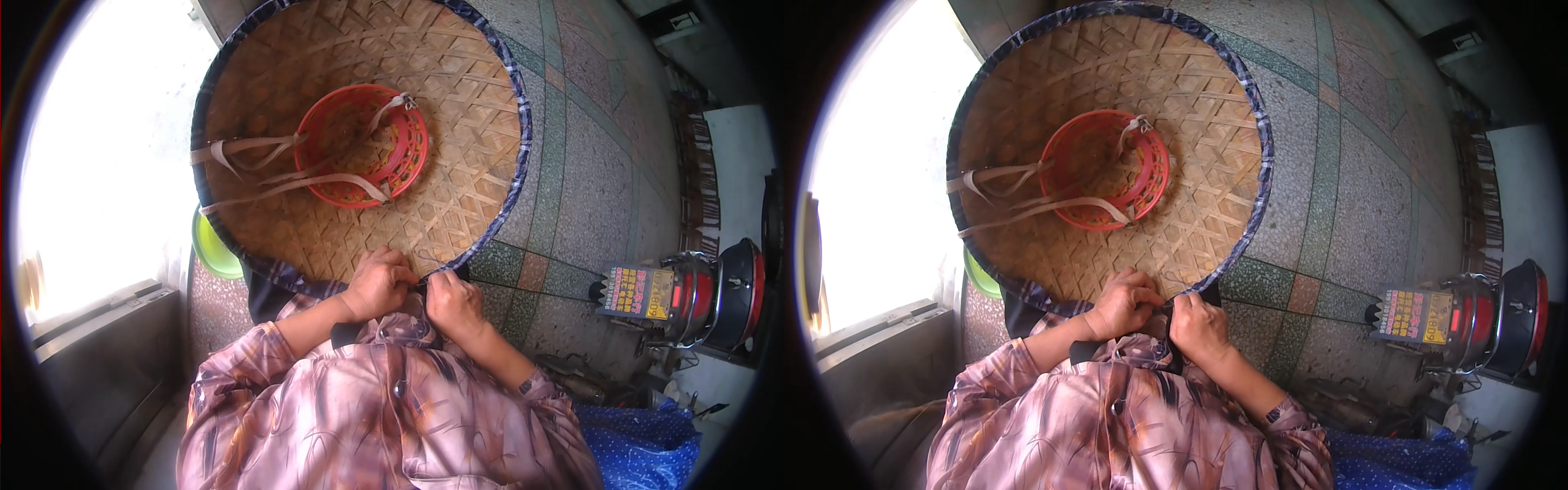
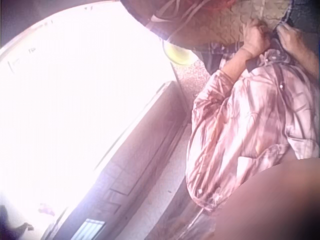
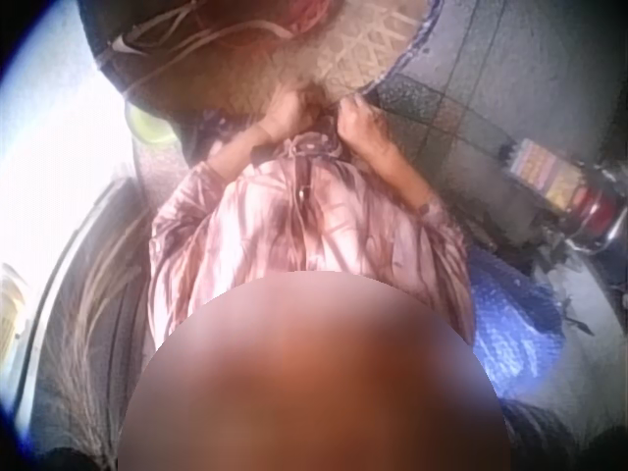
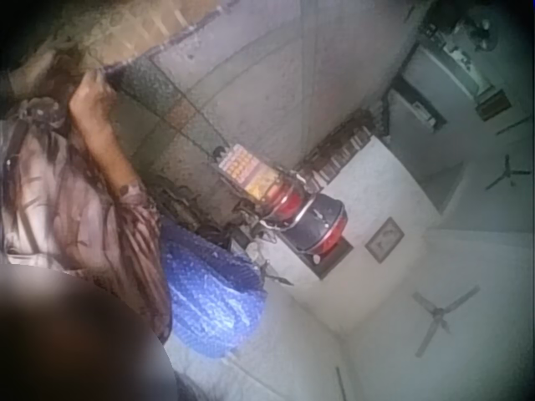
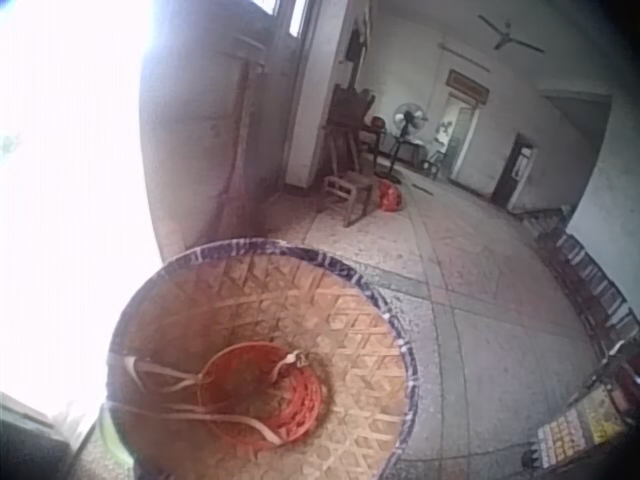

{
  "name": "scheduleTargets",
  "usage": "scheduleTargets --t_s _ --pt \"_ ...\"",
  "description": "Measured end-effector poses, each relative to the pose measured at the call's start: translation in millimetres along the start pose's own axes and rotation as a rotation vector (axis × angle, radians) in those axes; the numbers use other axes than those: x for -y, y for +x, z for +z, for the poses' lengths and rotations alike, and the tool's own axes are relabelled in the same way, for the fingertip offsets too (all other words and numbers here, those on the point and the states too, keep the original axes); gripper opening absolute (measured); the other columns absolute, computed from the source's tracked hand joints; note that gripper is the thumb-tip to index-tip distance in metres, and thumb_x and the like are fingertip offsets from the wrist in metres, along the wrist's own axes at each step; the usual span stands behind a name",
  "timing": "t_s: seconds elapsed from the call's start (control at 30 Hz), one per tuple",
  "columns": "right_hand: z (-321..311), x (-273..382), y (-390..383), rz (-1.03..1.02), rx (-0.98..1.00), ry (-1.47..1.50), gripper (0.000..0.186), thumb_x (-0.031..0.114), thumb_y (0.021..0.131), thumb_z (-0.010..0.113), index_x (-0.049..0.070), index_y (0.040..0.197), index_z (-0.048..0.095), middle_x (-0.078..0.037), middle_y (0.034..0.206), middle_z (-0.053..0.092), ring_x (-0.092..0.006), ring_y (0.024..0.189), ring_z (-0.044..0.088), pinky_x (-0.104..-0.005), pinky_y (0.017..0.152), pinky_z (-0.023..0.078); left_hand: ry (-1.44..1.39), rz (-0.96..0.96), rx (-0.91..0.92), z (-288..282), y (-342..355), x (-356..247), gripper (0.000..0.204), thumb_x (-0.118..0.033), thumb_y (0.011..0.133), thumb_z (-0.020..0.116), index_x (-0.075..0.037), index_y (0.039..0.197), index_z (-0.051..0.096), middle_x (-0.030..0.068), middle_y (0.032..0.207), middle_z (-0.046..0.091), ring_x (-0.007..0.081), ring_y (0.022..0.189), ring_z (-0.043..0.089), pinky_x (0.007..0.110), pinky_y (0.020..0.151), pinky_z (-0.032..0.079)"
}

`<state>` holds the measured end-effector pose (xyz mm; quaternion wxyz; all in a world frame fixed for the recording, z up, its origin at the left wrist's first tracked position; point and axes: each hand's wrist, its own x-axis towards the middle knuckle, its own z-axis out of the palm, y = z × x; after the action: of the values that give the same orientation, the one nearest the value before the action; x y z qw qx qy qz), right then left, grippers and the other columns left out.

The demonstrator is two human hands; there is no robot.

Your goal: The recorder is repairing a woven conical hat by sewing a blue fabric border around the edge using a needle and thread.

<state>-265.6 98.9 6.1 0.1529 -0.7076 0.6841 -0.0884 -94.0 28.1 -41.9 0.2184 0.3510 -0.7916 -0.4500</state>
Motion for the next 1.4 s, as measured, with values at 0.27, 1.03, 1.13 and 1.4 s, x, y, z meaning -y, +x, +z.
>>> scheduleTargets --t_s 0.27,1.03,1.13,1.4 --pt "-14 -4 1 -0.039 0.009 0.136 0.006 0.009 0.079 0.06 0.006 0.078 0.056 -0.014 0.076 0.061 -0.0351 0.063 0.062 -0.0443 0.056 0.05 0.007 0.016 -0.003 -4 0 -3 0.023 -0.003 0.067 0.068 -0.018 0.083 0.075 -0.0018 0.089 0.064 0.0226 0.091 0.057 0.038 0.078 0.043" --pt "-24 -9 0 0.016 0.08 0.258 0.005 0.01 0.08 0.058 0.005 0.08 0.055 -0.014 0.077 0.062 -0.0361 0.067 0.063 -0.0451 0.059 0.051 0.022 0.023 0.014 -6 0 -3 0.022 -0.005 0.069 0.068 -0.018 0.085 0.075 -0.0018 0.09 0.064 0.0225 0.093 0.057 0.039 0.079 0.042" --pt "-23 -5 0 -0.004 0.094 0.134 0.007 0.011 0.082 0.059 0.005 0.083 0.055 -0.015 0.079 0.062 -0.036 0.067 0.063 -0.0448 0.06 0.052 0.036 0.017 0.015 -7 0 -4 0.022 -0.005 0.07 0.068 -0.019 0.086 0.075 -0.0018 0.091 0.064 0.0224 0.093 0.057 0.039 0.079 0.042" --pt "-12 -3 -1 -0.039 0.086 0.067 0.003 0.007 0.088 0.054 0.003 0.087 0.055 -0.018 0.084 0.06 -0.036 0.075 0.064 -0.0438 0.065 0.053 0.034 0.029 0.023 -7 1 -4 0.023 -0.005 0.069 0.068 -0.018 0.087 0.074 -0.0017 0.091 0.063 0.0229 0.092 0.057 0.039 0.078 0.042"
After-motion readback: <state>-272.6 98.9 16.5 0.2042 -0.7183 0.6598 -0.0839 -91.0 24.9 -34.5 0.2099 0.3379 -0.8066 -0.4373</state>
